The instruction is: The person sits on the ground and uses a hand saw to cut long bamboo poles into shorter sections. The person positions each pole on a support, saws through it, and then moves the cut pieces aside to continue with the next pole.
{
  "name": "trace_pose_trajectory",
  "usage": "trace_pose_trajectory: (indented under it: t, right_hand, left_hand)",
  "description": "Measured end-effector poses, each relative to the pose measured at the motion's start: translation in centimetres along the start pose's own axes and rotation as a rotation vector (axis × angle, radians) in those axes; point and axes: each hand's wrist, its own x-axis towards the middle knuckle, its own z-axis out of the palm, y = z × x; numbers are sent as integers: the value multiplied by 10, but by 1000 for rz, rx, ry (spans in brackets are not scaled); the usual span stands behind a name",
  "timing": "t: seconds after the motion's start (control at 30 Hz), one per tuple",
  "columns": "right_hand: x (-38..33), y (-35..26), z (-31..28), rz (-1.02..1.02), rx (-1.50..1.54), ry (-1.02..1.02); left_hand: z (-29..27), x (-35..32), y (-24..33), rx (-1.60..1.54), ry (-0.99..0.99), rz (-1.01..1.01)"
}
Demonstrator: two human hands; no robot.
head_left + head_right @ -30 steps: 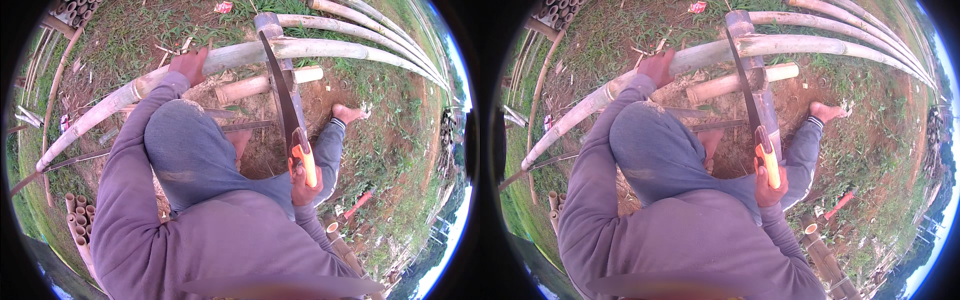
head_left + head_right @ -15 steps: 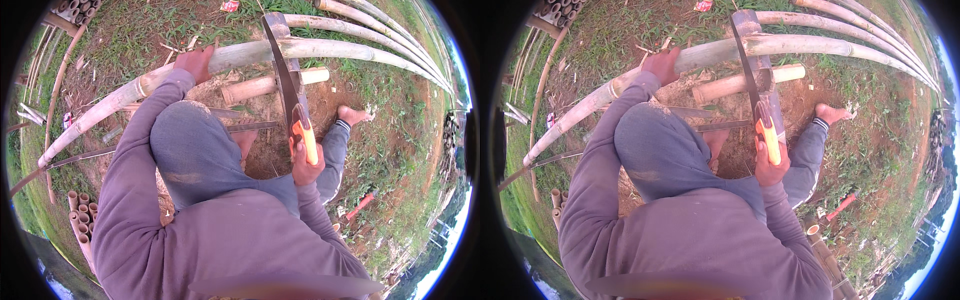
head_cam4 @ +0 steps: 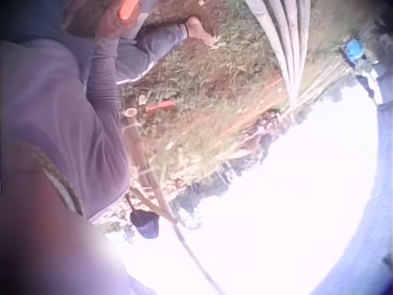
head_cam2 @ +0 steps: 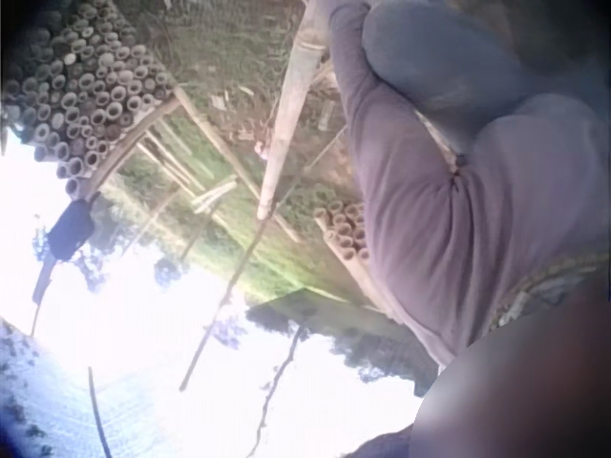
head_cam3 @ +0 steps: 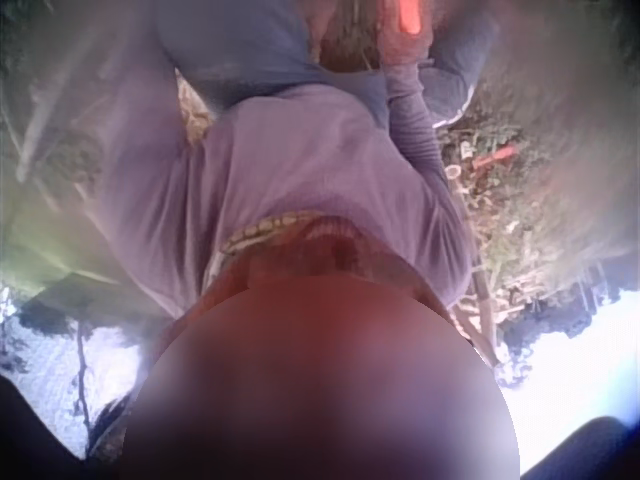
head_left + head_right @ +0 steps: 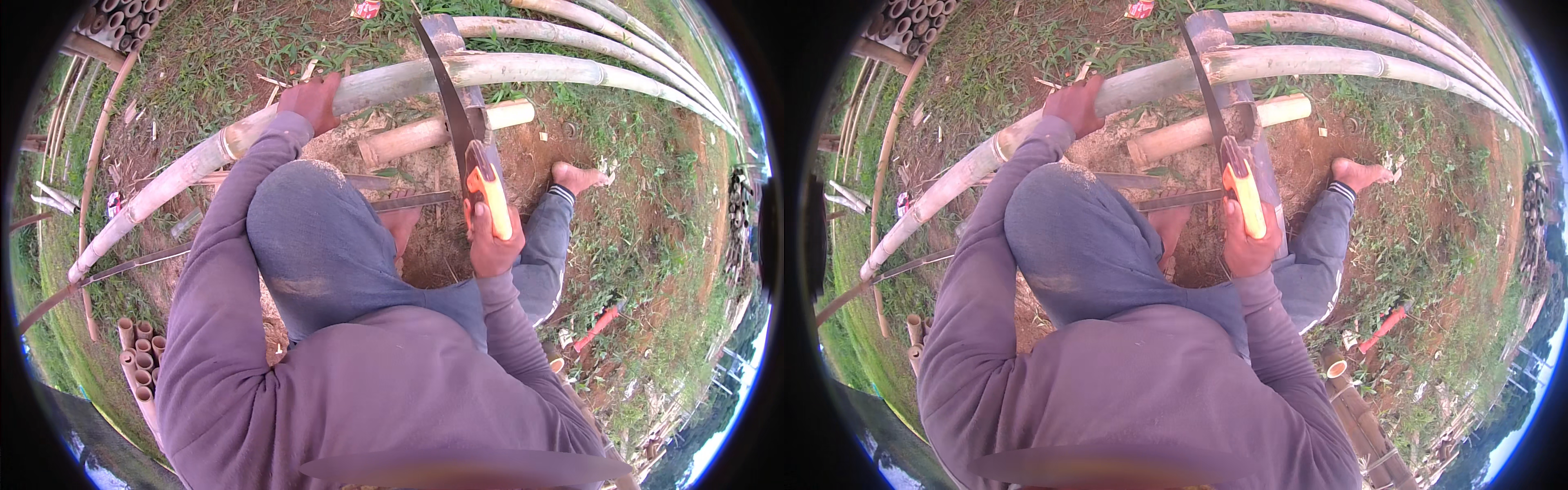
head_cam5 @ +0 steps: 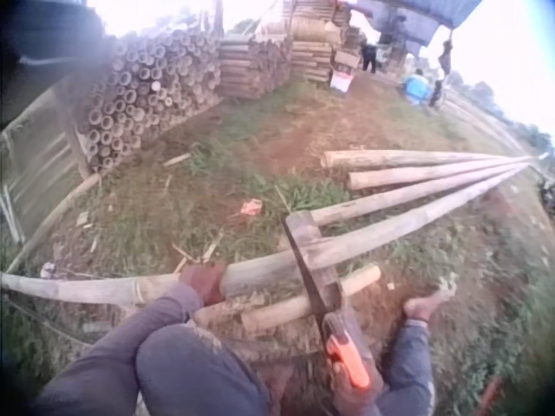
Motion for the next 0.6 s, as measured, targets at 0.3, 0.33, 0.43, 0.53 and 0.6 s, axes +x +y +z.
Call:
trace_pose_trajectory:
  t: [0.3, 0.33, 0.43, 0.53, 0.6]
  right_hand:
    - [101, 1, 52, -135, -50, 23]
    - [135, -13, 70, -71, -54, -11]
    - [132, 0, 81, -39, 114, -12]
    - [70, 4, 48, -76, -28, 4]
    - [2, 17, -8, -84, -236, -63]
  left_hand:
    - [16, 3, 8, -40, 112, 23]
    - [8, 7, 8, -28, 104, 26]
    - [-4, 6, 2, -26, 44, 38]
    - [8, 0, 2, -27, 98, 36]
    - [5, -4, -1, -10, 11, 6]
